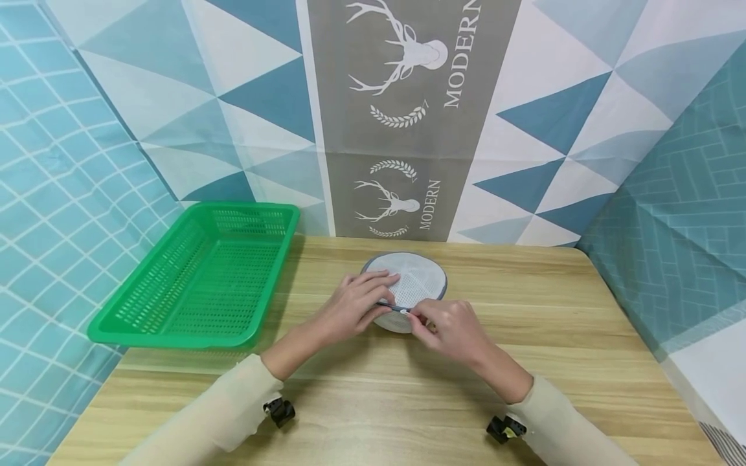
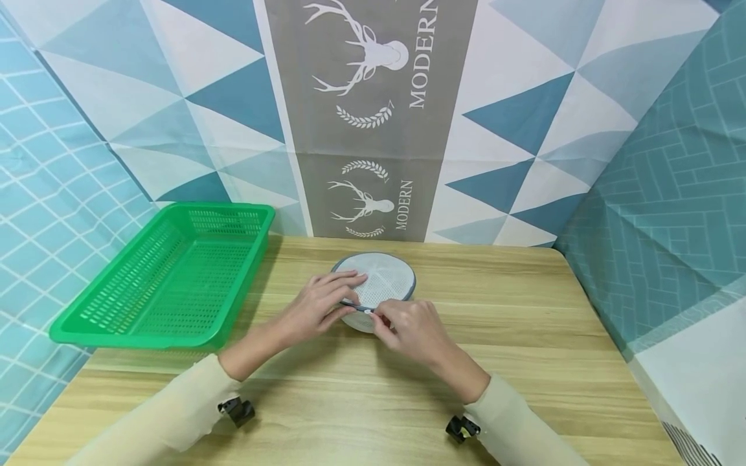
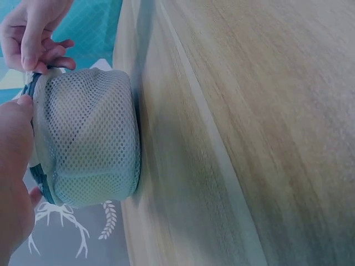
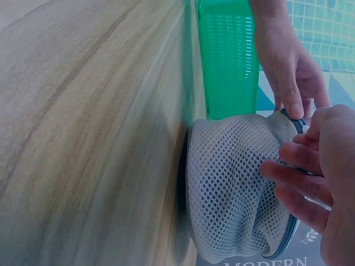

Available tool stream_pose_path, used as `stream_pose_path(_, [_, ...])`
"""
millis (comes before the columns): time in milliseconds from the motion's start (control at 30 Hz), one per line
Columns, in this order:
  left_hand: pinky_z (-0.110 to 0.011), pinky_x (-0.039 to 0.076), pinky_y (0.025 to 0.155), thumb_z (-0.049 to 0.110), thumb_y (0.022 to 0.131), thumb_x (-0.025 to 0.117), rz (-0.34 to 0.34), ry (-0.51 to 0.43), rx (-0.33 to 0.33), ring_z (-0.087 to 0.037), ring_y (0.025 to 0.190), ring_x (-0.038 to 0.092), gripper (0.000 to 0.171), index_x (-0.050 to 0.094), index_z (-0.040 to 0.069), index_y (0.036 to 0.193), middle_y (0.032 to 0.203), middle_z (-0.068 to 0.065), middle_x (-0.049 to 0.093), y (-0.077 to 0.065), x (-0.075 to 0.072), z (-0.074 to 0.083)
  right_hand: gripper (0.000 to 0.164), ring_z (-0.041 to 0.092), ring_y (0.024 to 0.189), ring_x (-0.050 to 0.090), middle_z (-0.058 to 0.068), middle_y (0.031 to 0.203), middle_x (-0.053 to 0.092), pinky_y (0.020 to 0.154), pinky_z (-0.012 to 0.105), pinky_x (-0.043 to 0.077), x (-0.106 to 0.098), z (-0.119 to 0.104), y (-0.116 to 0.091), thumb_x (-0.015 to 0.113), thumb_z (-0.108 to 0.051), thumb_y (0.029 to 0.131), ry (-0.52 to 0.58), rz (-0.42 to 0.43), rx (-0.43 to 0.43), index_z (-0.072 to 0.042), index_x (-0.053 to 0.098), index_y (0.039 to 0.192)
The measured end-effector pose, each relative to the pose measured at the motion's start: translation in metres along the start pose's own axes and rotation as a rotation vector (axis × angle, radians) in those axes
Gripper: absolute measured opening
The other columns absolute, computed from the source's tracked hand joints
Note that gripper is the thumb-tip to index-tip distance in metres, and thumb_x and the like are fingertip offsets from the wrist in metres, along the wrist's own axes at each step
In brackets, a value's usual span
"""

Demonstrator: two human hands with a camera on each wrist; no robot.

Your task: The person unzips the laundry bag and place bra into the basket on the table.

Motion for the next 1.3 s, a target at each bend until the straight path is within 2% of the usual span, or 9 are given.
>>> stream_pose_path(433, [-0.061, 0.058, 0.108, 0.015, 0.105, 0.076, 0.004, -0.063, -0.018, -0.038, 0.152, 0.064, 0.006, 0.07, 0.016, 0.109, 0.158, -0.012, 0.071, -0.0022, 0.0003, -0.0031, 0.01, 0.002, 0.061, 0.069, -0.003, 0.073, 0.079, 0.054, 0.013, 0.051, -0.0032, 0.0016, -0.0025, 0.077, -0.002, 0.087, -0.007, 0.001, 0.014, -0.012, 0.077, 0.084])
stream_pose_path(633, [-0.048, 0.05, 0.097, 0.02, 0.103, 0.079, 0.036, 0.004, -0.013, -0.033, 0.149, 0.066, 0.009, 0.072, 0.019, 0.109, 0.157, -0.007, 0.072, -0.002, 0.0009, -0.0026, 0.01, 0.003, 0.06, 0.069, -0.003, 0.073, 0.079, 0.053, 0.012, 0.05, -0.0023, 0.0, -0.0006, 0.077, -0.002, 0.088, 0.0, 0.001, 0.018, -0.011, 0.077, 0.085])
stream_pose_path(767, [-0.045, 0.048, 0.094, 0.022, 0.103, 0.081, 0.04, 0.021, -0.006, -0.032, 0.148, 0.066, 0.012, 0.072, 0.019, 0.109, 0.156, -0.007, 0.073, -0.0014, 0.0013, -0.0018, 0.01, 0.004, 0.059, 0.069, -0.003, 0.074, 0.079, 0.053, 0.011, 0.049, -0.0011, -0.0013, 0.0013, 0.077, -0.001, 0.089, 0.004, 0.001, 0.019, -0.011, 0.078, 0.085])
stream_pose_path(1033, [-0.047, 0.049, 0.096, 0.02, 0.103, 0.081, 0.032, -0.007, -0.011, -0.033, 0.148, 0.066, 0.011, 0.071, 0.018, 0.106, 0.155, -0.008, 0.074, -0.0014, -0.0005, -0.0008, 0.01, 0.004, 0.06, 0.07, -0.002, 0.074, 0.08, 0.054, 0.011, 0.05, 0.0001, -0.0027, 0.0017, 0.078, -0.001, 0.089, -0.004, -0.012, 0.02, -0.01, 0.078, 0.085])
stream_pose_path(1300, [-0.058, 0.055, 0.106, 0.015, 0.104, 0.078, 0.004, -0.061, -0.027, -0.035, 0.151, 0.064, 0.009, 0.069, 0.016, 0.105, 0.157, -0.01, 0.072, -0.003, -0.0034, -0.0017, 0.009, 0.003, 0.061, 0.071, -0.002, 0.075, 0.081, 0.053, 0.013, 0.052, -0.0016, -0.0014, 0.0003, 0.079, -0.002, 0.088, -0.017, 0.003, 0.017, -0.011, 0.078, 0.085])
Point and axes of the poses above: each hand's wrist, its own y-axis towards the middle knuckle, its own x-axis out of the palm, z = x × y, the point moved 3 cm from there along y, towards the middle knuckle
